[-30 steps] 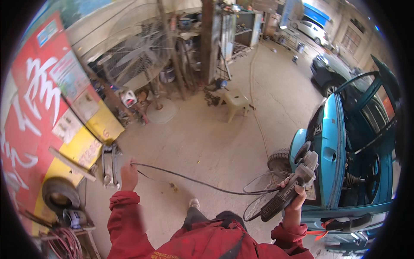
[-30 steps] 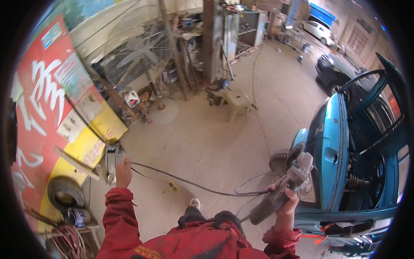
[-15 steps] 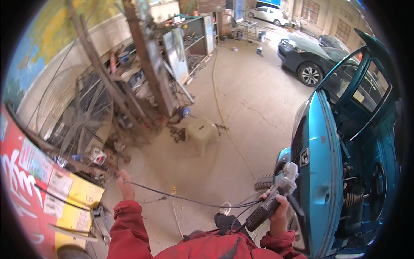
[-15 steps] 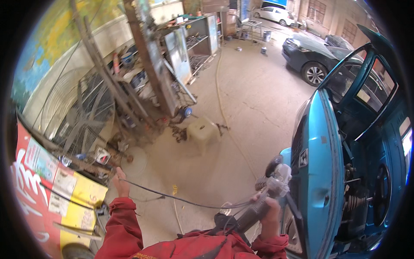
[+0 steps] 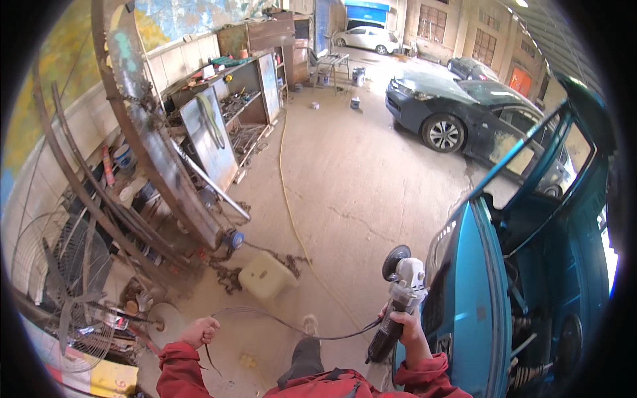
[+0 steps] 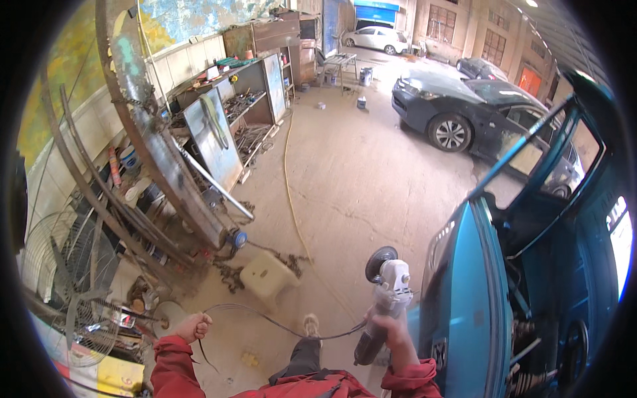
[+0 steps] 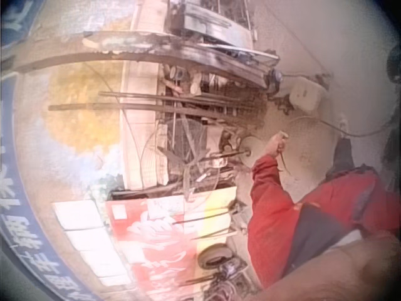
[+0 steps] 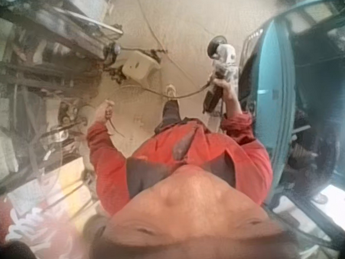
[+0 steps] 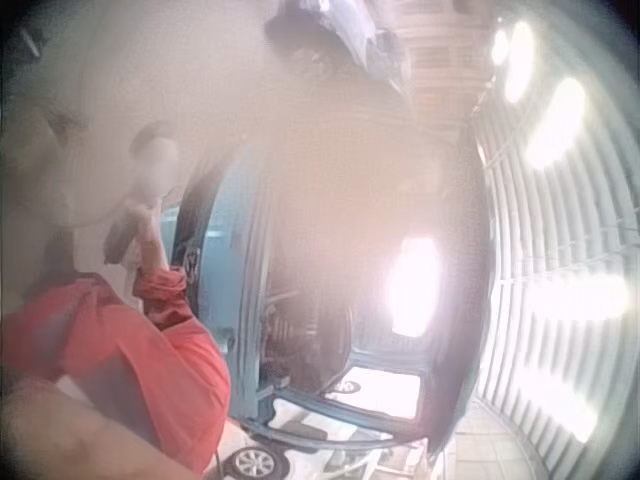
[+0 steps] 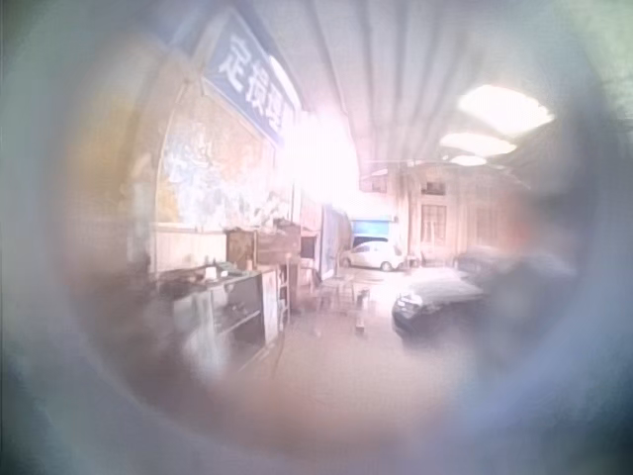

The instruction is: The person uses an angle grinder to remove paint and rust from the side panel and wheel arch of a white car. They move along the vehicle, grinding different sections and generating sparks, then walk through the garage and place the tool on a workbench.

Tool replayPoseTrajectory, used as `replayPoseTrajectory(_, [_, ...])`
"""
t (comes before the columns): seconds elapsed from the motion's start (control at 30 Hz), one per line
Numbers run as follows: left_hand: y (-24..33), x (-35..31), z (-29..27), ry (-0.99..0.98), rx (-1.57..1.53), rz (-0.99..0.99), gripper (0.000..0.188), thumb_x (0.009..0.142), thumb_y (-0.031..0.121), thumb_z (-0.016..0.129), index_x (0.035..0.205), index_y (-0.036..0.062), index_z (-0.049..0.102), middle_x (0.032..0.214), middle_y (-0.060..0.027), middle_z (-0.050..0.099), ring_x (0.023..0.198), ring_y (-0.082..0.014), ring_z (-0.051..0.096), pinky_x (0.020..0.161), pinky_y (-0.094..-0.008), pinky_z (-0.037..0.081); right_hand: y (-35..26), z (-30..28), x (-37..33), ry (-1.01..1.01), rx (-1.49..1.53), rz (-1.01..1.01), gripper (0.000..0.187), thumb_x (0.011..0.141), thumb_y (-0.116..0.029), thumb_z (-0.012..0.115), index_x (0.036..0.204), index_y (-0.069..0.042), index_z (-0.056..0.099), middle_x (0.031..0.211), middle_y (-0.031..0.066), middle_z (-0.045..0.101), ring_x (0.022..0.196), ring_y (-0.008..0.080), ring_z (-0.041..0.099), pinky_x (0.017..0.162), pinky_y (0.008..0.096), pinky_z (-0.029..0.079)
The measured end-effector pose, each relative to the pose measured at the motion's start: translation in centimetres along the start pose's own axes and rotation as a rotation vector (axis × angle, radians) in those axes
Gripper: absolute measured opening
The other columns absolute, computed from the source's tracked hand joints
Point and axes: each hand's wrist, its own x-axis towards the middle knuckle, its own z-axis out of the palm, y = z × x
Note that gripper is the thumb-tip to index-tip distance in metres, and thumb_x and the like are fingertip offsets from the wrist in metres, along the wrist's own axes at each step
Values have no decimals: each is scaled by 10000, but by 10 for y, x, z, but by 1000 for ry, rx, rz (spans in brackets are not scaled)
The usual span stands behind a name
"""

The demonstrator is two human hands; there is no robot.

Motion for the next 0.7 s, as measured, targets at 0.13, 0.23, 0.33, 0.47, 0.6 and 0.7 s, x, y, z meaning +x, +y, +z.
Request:
replayPoseTrajectory(0.13, [131,75,42,-237,-243,182,515,1054,457,426,658,132,469,580,52,325,489,-78,280,462,-233,226,-26,19,112,53,-119,18,498,618,-119,715,1080,4,576,841,125,640,793,273,668,749,396,557])
replayPoseTrajectory(0.23, [227,131,90,-127,-61,325,519,1051,463,441,639,147,447,550,51,293,475,-85,277,454,-241,218,-47,27,186,54,-119,-3,486,630,-113,711,1080,11,577,846,132,649,790,275,672,764,405,558])
replayPoseTrajectory(0.33, [306,188,157,99,39,458,489,1042,457,469,666,146,497,550,38,373,476,-93,362,450,-253,265,-61,31,252,58,-54,-12,487,641,-123,717,1089,10,580,867,130,652,814,271,674,768,403,560])
replayPoseTrajectory(0.47, [364,293,273,261,217,705,459,1054,389,437,706,106,539,635,-11,492,571,-144,487,527,-321,378,-71,29,362,-47,73,-36,526,703,-112,730,1189,1,565,983,136,667,911,268,673,812,392,554])
replayPoseTrajectory(0.6, [386,402,379,-8,443,1079,371,1050,274,413,832,27,585,719,-73,576,667,-214,570,609,-375,447,-84,23,484,-129,154,12,600,729,-109,700,1285,27,522,1181,190,643,1116,307,635,945,432,526])
replayPoseTrajectory(0.7, [429,489,437,-146,790,1206,285,1014,190,468,835,19,608,733,-87,603,679,-213,602,590,-354,460,-111,15,590,-306,166,-2,704,731,-168,714,1362,25,468,1407,235,526,1342,381,486,1053,476,464])
